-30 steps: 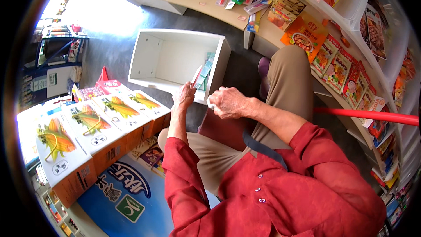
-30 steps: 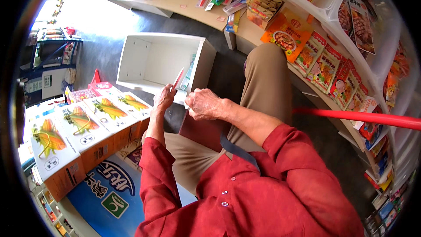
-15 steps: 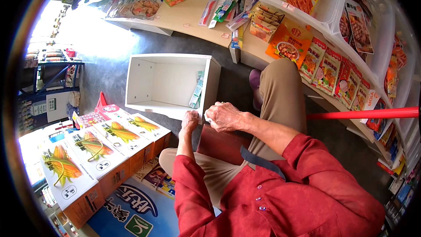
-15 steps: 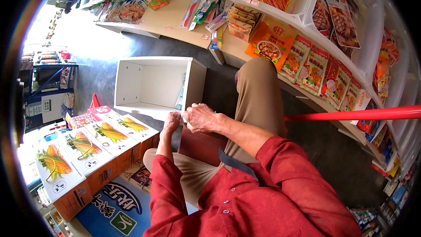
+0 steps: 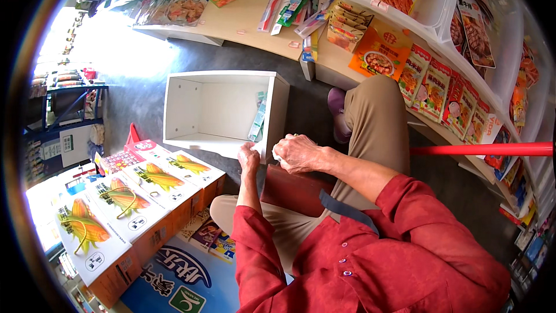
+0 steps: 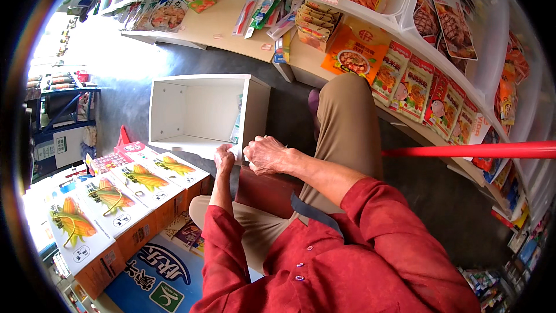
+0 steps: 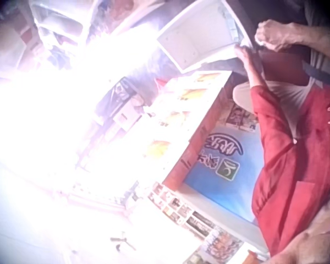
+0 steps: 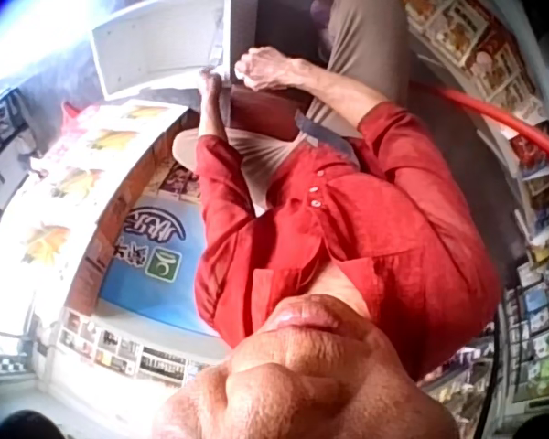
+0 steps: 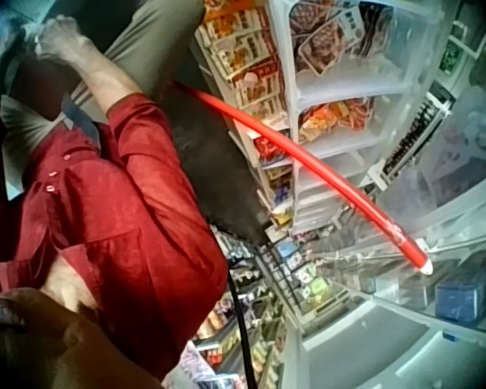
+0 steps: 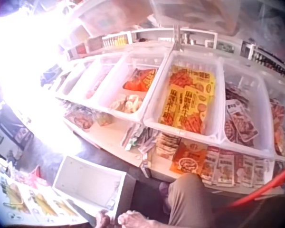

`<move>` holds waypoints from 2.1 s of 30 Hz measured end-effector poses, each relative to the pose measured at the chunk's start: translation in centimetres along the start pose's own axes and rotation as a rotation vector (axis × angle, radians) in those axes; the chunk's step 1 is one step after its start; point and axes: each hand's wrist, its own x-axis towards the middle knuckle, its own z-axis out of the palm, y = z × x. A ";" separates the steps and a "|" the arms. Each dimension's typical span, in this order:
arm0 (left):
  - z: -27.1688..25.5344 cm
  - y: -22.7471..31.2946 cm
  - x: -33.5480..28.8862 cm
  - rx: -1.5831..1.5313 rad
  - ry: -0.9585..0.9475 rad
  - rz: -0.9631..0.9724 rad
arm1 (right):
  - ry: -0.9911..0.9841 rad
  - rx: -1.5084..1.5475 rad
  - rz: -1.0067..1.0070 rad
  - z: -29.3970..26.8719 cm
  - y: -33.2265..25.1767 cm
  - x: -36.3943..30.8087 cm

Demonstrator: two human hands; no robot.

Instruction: The person wipes the inside of a white shelf unit with a cloth while sitting on the floor. They then pick up various packaged items, including toothbrushes and toothpaste, from a nearby shelf and place them into the cleaned unit.

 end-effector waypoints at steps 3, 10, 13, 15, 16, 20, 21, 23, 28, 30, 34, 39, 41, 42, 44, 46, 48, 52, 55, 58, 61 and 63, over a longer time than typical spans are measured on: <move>-0.7 0.4 0.9 0.016 0.105 -0.141 | 0.010 0.005 0.009 0.2 0.1 0.0; -5.0 -3.0 3.8 -0.345 0.239 -0.196 | 0.000 0.042 -0.002 0.0 0.1 0.1; -5.1 -3.7 4.3 -0.498 0.155 -0.216 | 0.001 0.041 0.014 0.1 0.7 0.0; -4.4 -4.7 4.2 -0.080 0.209 -0.092 | 0.007 0.050 0.013 0.2 0.6 0.0; -4.1 -2.2 4.2 0.119 0.221 -0.016 | 0.006 0.045 0.039 0.2 1.0 -0.3; -2.3 -1.3 4.1 0.059 0.005 -0.002 | 0.030 0.046 0.040 -0.3 0.9 -0.5; -2.1 -0.3 4.4 0.050 -0.012 0.039 | 0.036 0.048 0.047 -0.3 1.0 -0.5; -1.9 1.6 4.8 -0.018 0.018 0.076 | 0.035 0.032 0.057 -0.4 1.0 -0.5; -0.7 8.5 7.1 -0.420 0.248 0.297 | 0.035 -0.003 0.057 -0.9 0.9 -0.7; -0.8 12.6 7.3 -0.505 0.193 0.336 | 0.009 0.027 0.078 -0.9 1.4 -0.6; -0.7 18.5 7.9 -0.410 0.141 0.379 | -0.033 -0.005 0.100 -1.7 1.5 -0.7; -0.3 22.7 9.5 -0.395 0.169 0.394 | 0.056 0.038 0.134 -3.6 0.9 -0.9; -0.1 24.2 10.7 -0.330 0.203 0.424 | 0.106 0.099 0.128 -3.9 0.9 -1.0; 0.0 24.8 11.3 -0.316 0.241 0.454 | 0.114 0.136 0.118 -4.1 0.8 -0.9; 0.1 26.0 12.6 -0.289 0.317 0.514 | 0.091 0.121 0.107 -4.6 0.6 -1.0; 0.1 27.7 13.7 -0.239 0.302 0.562 | 0.136 0.060 0.093 -4.5 0.7 -1.2; 0.2 29.1 15.0 -0.185 0.364 0.657 | 0.173 -0.007 0.083 -4.6 0.6 -1.4; 0.1 31.2 17.0 0.031 0.237 0.443 | 0.177 0.067 0.120 -5.6 0.4 -1.6; 1.2 31.4 18.3 0.061 0.279 0.530 | 0.210 0.053 0.129 -5.0 1.0 -1.7; 1.8 31.7 18.4 0.018 0.376 0.602 | 0.245 0.024 0.120 -4.9 1.1 -1.7; 1.5 32.7 17.9 -0.014 0.360 0.765 | 0.234 0.024 0.160 -4.4 1.3 -1.5; 1.4 33.8 16.3 -0.169 0.241 0.713 | 0.282 -0.004 0.148 -4.1 1.6 -1.6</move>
